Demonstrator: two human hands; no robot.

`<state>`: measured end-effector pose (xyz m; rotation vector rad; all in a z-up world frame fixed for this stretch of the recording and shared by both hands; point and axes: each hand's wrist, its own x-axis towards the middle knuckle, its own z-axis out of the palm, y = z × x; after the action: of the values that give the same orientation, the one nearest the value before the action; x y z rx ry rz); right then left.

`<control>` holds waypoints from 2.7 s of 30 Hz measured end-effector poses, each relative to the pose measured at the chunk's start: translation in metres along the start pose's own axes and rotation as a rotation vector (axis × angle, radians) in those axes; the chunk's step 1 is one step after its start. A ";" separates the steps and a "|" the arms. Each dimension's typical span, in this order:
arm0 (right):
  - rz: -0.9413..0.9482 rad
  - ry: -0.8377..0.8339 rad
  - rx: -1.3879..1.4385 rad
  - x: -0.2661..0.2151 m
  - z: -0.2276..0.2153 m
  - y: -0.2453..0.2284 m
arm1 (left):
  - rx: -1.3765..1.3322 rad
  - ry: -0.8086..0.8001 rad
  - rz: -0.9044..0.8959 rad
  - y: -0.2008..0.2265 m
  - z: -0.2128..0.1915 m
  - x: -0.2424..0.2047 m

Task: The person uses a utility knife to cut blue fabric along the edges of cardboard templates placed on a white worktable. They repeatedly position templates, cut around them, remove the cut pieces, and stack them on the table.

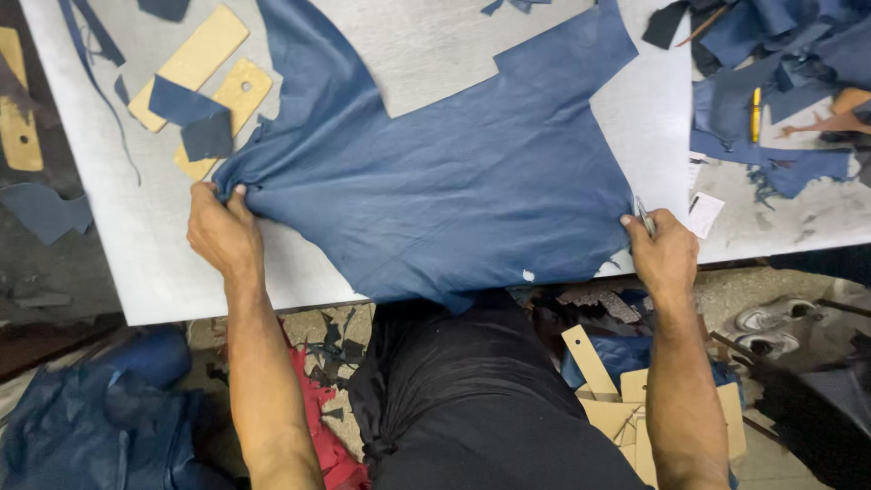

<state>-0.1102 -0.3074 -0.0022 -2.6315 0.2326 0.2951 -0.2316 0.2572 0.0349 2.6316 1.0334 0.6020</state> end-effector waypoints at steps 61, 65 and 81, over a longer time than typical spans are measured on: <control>-0.850 -0.144 -0.276 0.193 0.047 -0.159 | 0.043 -0.640 0.678 0.142 0.094 -0.022; -0.883 -0.151 -0.253 0.186 0.042 -0.175 | 0.079 -0.605 0.624 0.152 0.088 -0.048; -0.912 0.005 -0.329 0.189 0.054 -0.164 | 0.103 -0.493 0.645 0.106 0.076 -0.005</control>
<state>0.0975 -0.1597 -0.0232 -2.7259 -1.0677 0.0045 -0.1372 0.1715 0.0061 2.9614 0.0668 -0.0165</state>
